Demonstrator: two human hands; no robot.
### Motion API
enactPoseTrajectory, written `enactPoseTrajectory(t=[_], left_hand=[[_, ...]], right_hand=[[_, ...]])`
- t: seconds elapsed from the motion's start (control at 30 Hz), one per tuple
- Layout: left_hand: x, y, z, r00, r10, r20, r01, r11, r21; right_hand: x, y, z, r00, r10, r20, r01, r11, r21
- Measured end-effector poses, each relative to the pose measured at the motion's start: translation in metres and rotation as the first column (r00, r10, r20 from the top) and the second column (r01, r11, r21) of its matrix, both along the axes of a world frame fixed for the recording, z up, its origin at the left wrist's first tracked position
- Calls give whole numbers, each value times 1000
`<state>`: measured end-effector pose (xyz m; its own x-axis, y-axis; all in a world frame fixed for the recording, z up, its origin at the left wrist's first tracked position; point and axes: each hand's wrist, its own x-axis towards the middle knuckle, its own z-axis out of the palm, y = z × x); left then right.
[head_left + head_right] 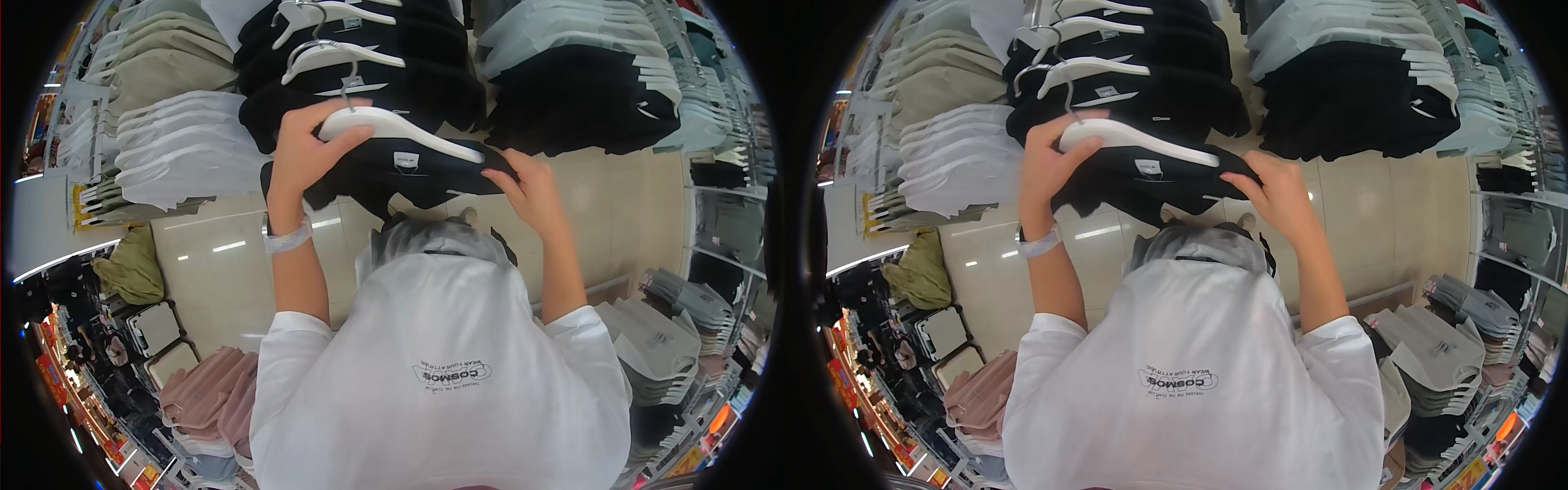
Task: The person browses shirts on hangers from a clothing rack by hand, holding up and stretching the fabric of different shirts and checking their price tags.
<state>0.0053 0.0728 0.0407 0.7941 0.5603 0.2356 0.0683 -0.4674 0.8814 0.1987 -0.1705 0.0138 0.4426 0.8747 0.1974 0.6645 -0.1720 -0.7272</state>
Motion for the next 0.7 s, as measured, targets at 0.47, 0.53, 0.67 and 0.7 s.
enactPoseTrajectory(t=[0.47,0.53,0.67,0.7], left_hand=[[16,31,25,992,-61,-110,79,984,162],[3,35,15,999,-17,-52,27,979,204],[-22,37,-21,890,343,301,-446,789,422],[-24,25,-29,798,443,409,-589,716,375]], right_hand=[[2,5,-3,982,-173,-77,180,979,96],[10,-9,-6,974,-217,-59,222,971,84],[24,-39,3,938,-347,-4,343,925,162],[31,-54,8,931,-364,-5,360,919,164]])
